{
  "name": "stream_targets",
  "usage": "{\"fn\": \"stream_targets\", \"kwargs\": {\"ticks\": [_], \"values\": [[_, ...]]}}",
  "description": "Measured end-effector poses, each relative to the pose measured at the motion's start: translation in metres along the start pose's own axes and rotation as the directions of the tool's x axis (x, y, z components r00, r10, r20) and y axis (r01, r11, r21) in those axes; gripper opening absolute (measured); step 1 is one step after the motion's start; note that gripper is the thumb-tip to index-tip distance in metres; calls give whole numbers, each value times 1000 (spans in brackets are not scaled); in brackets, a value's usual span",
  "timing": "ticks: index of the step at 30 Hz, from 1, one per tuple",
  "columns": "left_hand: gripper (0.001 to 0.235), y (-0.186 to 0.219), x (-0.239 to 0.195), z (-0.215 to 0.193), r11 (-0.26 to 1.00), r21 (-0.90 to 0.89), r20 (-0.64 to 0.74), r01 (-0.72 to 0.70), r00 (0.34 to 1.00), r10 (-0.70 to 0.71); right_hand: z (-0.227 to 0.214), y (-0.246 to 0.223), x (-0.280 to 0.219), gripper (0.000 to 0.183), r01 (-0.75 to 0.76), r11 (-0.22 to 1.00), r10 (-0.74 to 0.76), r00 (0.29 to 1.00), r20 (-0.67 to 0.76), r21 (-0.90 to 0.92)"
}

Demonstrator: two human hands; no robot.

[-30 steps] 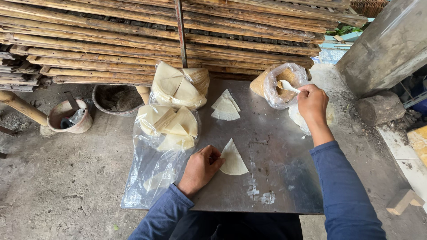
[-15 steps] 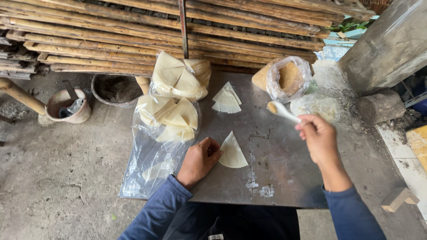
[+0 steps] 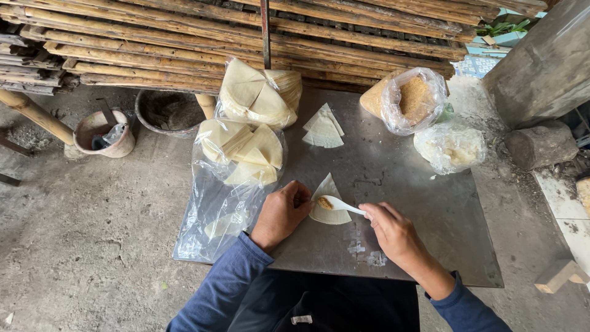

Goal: The person repeatedly scoops a granular filling onto triangular wrappers, folds them into small packets, and places them on the table. The process is repeated for multiple units using a small spoon and pre-cut wrappers.

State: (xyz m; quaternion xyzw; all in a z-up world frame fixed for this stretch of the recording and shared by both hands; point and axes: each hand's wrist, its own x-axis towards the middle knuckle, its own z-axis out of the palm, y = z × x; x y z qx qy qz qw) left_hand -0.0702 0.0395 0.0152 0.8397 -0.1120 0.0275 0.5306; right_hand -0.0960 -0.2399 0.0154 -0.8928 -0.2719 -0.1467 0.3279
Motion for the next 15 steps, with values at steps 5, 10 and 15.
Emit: {"fn": "stream_targets", "kwargs": {"ticks": [5, 10, 15], "values": [[20, -3, 0, 1, 999, 24, -12, -37, 999, 37, -17, -20, 2, 39, 341, 852, -342, 937, 71, -396], [19, -3, 0, 1, 999, 25, -6, -34, 999, 34, -19, -20, 3, 40, 434, 762, -429, 894, 127, -480], [18, -2, 0, 0, 1000, 17, 11, -16, 1000, 16, -15, -17, 0, 40, 487, 708, -492, 860, 137, -512]]}}
